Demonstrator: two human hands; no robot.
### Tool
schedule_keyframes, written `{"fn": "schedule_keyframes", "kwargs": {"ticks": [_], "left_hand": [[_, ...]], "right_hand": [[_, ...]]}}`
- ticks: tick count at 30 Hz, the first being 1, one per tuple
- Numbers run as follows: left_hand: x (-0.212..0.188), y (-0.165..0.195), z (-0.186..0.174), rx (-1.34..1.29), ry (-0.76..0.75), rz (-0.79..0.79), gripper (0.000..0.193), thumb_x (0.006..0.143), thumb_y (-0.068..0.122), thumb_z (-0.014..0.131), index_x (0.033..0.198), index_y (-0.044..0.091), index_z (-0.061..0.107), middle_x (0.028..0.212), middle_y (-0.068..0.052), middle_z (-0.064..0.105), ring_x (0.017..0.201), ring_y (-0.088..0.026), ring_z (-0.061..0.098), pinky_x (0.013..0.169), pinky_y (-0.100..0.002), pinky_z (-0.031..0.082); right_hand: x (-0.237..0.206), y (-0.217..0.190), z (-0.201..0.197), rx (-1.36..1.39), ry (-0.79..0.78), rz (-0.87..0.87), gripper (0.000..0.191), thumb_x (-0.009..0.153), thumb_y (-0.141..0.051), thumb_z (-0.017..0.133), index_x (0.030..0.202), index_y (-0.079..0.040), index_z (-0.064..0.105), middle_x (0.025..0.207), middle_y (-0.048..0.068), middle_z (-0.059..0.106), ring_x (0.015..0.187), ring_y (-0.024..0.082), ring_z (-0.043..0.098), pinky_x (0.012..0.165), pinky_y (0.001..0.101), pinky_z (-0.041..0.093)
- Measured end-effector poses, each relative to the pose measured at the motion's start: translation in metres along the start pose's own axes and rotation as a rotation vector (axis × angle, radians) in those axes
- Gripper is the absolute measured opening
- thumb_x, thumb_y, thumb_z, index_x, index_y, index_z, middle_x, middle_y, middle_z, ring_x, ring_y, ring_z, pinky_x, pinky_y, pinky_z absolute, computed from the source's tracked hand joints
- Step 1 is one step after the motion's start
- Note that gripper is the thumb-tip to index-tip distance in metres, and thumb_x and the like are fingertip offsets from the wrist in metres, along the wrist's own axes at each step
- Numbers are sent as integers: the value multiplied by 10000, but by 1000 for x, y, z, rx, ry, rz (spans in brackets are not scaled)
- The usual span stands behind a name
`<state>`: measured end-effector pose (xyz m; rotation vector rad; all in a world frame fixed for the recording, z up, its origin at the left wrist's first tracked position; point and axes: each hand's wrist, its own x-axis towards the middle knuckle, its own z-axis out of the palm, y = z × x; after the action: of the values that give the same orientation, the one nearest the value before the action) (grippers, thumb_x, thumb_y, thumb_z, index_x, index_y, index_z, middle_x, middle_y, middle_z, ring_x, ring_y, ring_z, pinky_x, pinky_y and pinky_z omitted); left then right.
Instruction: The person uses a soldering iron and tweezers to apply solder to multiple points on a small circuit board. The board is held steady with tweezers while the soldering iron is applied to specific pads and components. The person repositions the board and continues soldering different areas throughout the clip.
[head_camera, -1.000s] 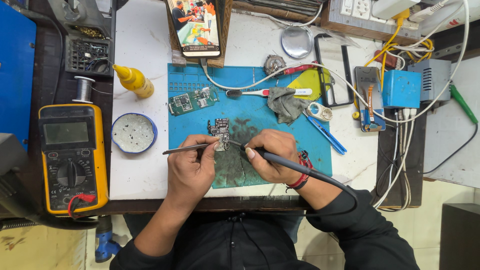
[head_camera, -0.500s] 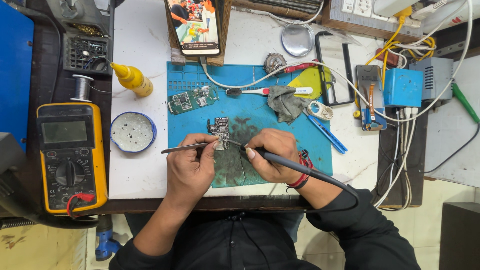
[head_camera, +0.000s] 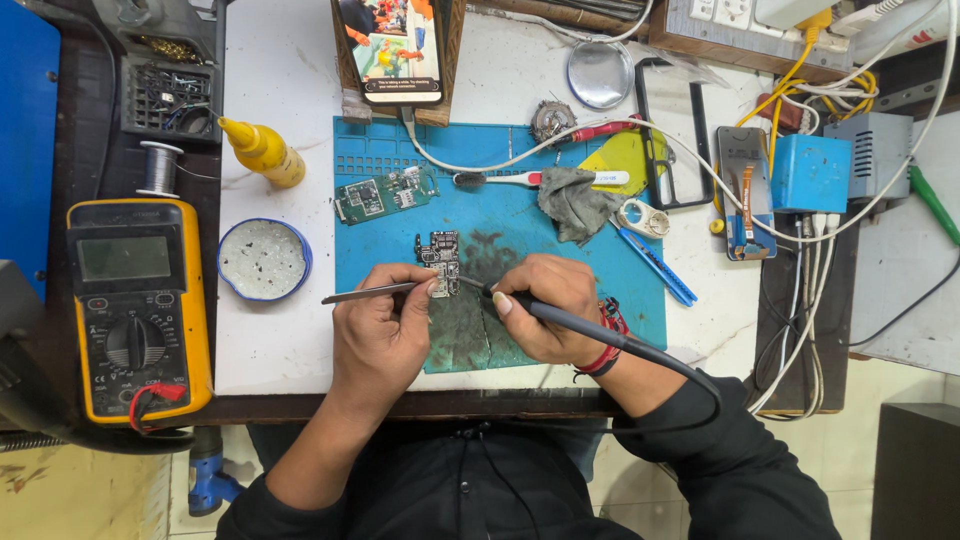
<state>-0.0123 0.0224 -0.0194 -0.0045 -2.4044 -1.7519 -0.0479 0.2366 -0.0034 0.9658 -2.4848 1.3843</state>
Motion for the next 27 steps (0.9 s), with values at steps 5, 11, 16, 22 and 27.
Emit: {"fn": "schedule_keyframes", "kwargs": {"ticks": [5,11,16,22,27], "left_hand": [[0,1,0,-1,-2,-17,79,957,44,712,1023,8,690,792,-102,727,646,-139,698,579,-283,524],[0,-1,0,7,2,-16,77,958,47,716,1021,10,692,783,-97,723,640,-132,692,574,-280,520],[0,-1,-1,0,-1,-40,77,956,48,714,1020,11,694,764,-93,720,624,-131,686,566,-279,513],[1,3,1,15,9,-32,65,956,50,716,1007,13,699,760,-88,719,618,-126,684,559,-277,511],[2,6,1,18,4,-45,67,954,52,715,1007,14,699,735,-79,710,604,-119,676,555,-270,506]], "right_hand": [[0,0,0,-1,9,8,58,898,-75,695,888,-50,643,733,70,647,617,224,623,574,338,469],[1,0,1,3,14,6,58,907,-74,689,903,-45,640,766,81,666,633,227,634,583,336,475],[1,0,1,2,3,8,59,902,-73,693,893,-46,641,745,78,655,622,227,628,575,341,470],[1,0,-1,2,7,-1,58,907,-74,693,899,-47,642,742,73,645,624,230,623,575,345,469],[1,0,-3,-4,-7,-5,48,903,-67,692,895,-48,648,741,75,640,626,236,621,578,348,465]]}}
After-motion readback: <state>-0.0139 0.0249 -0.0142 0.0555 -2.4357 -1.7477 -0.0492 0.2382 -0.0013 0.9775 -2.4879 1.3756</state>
